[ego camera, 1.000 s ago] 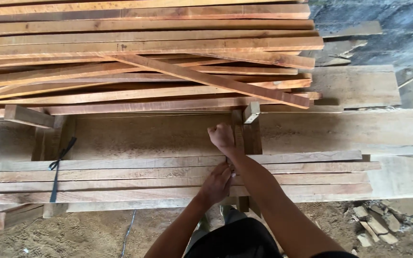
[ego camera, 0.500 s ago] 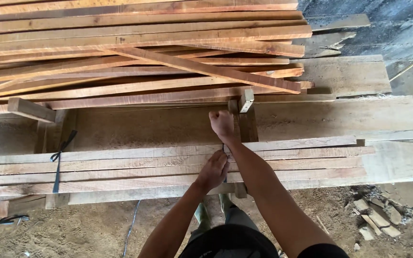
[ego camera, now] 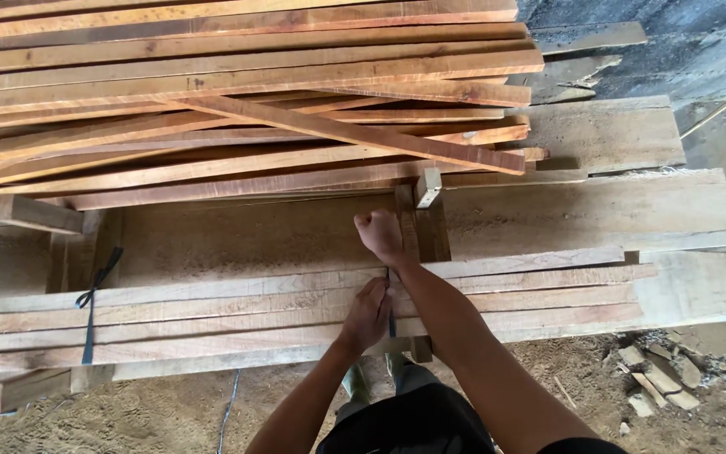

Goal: Bundling several long wooden planks together using thick rubber bands on a workbench.

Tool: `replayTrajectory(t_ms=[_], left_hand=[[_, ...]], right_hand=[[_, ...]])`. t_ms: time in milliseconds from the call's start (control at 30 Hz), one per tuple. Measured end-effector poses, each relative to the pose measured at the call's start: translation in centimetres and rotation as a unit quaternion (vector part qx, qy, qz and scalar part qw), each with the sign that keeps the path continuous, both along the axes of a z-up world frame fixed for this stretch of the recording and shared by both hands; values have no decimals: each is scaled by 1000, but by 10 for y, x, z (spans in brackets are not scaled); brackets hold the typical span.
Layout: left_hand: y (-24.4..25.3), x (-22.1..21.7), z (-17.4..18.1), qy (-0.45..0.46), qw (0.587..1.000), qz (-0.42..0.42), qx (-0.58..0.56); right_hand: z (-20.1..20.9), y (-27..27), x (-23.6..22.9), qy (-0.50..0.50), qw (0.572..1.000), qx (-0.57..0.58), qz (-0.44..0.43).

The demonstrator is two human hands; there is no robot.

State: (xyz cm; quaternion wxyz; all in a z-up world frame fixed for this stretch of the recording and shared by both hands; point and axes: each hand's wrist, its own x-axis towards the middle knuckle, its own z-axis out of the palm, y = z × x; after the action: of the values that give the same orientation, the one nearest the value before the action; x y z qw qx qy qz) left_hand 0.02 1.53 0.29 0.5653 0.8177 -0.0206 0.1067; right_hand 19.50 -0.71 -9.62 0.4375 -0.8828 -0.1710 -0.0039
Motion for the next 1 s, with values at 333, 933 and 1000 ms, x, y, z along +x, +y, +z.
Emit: replayTrajectory(t_ms=[333,933,1000], left_hand=[[6,12,0,8,1000,-11,-23],[-1,1,-20,-48,998,-13,49],[-2,2,-20,-47,997,-8,58]], right_hand=[[-50,6,14,62,993,-62,80],[1,1,8,-22,998,12,-50],[-5,0,9,-77,996,23,-30]])
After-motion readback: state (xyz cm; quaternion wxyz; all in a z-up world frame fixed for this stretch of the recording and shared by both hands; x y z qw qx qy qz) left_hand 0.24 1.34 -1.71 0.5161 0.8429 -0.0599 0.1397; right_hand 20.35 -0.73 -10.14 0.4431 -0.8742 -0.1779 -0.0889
